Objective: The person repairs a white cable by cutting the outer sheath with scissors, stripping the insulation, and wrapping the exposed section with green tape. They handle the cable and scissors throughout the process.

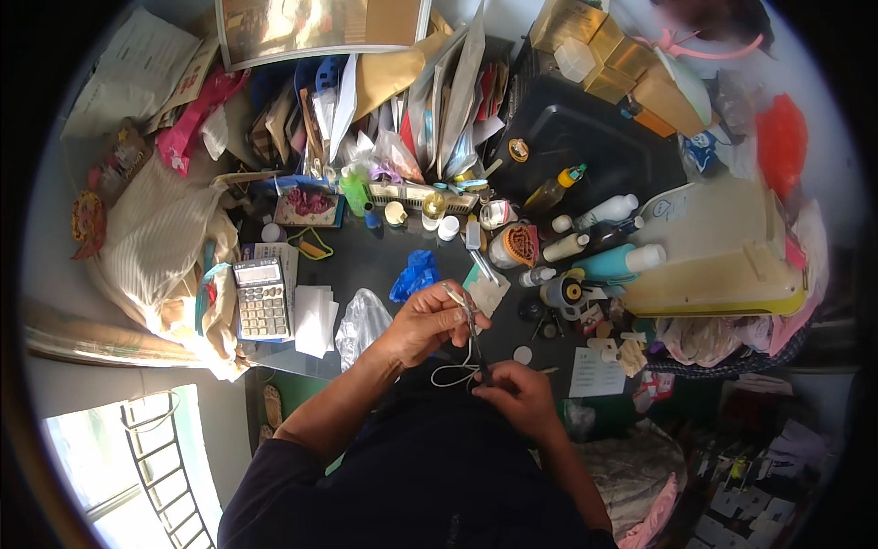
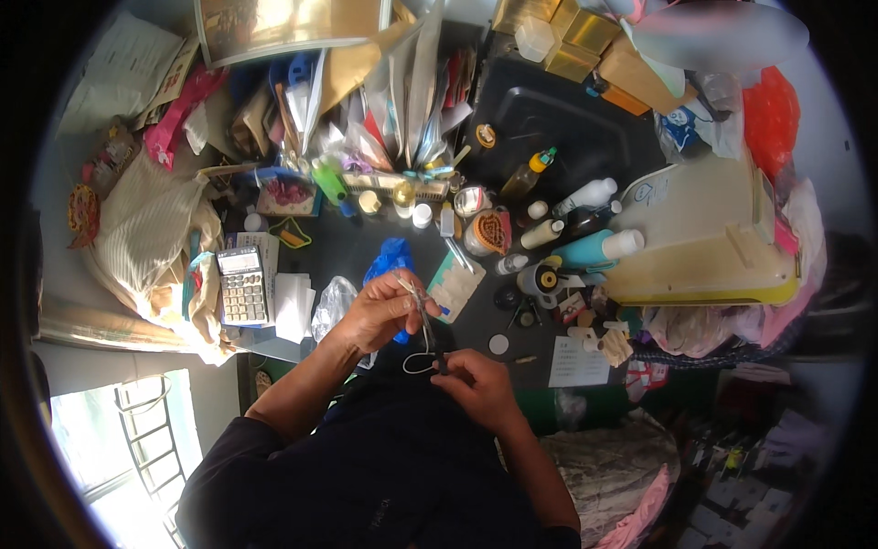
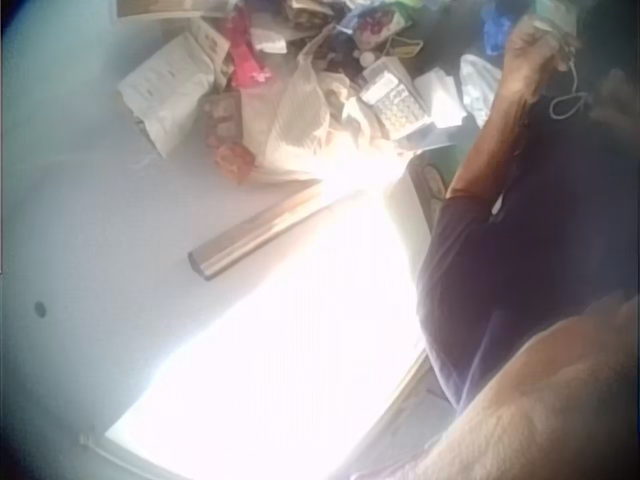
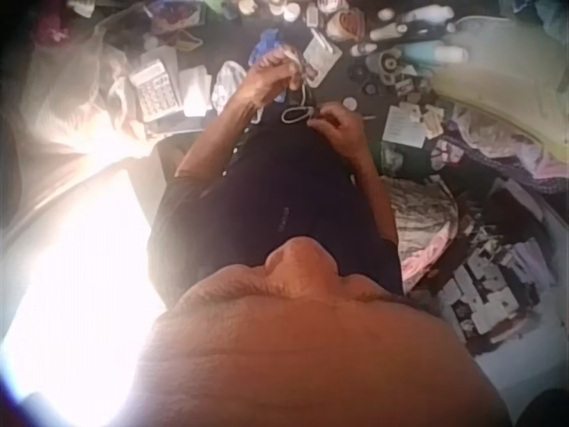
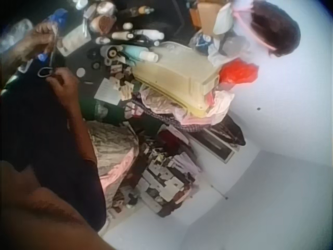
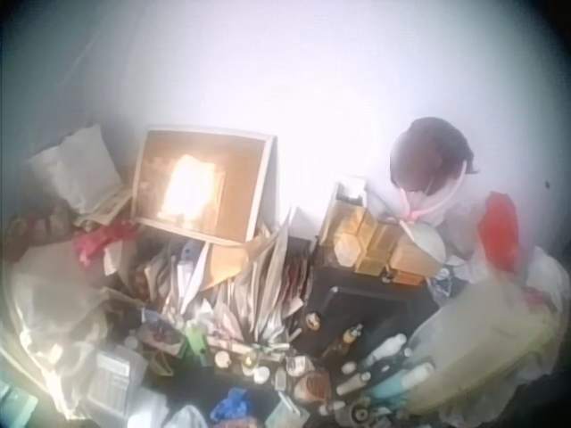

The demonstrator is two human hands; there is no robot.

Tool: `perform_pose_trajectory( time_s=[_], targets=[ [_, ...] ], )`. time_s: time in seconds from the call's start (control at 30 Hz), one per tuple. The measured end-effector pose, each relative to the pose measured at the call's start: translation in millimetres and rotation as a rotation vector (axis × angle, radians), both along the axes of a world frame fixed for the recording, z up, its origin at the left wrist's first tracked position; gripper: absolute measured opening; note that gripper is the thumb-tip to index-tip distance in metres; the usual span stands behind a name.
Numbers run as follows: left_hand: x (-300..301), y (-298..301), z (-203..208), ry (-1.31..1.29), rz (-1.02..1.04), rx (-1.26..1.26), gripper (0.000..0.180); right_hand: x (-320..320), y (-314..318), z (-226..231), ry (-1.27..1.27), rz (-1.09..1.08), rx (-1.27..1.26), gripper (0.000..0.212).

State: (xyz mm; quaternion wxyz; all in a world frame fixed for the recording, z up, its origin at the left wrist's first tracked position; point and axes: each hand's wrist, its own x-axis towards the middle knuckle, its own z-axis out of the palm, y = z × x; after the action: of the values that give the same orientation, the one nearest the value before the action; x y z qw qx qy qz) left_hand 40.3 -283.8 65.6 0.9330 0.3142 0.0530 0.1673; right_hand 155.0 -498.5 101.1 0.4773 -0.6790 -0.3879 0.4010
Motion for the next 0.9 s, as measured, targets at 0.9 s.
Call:
perform_pose_trajectory(
  time_s=[0.9],
  targets=[
    [-4,1,3,0.071,-0.076,-0.243,0.015,0,2,-7,0.356,-0.025,-0.011,0.028]
  ],
)
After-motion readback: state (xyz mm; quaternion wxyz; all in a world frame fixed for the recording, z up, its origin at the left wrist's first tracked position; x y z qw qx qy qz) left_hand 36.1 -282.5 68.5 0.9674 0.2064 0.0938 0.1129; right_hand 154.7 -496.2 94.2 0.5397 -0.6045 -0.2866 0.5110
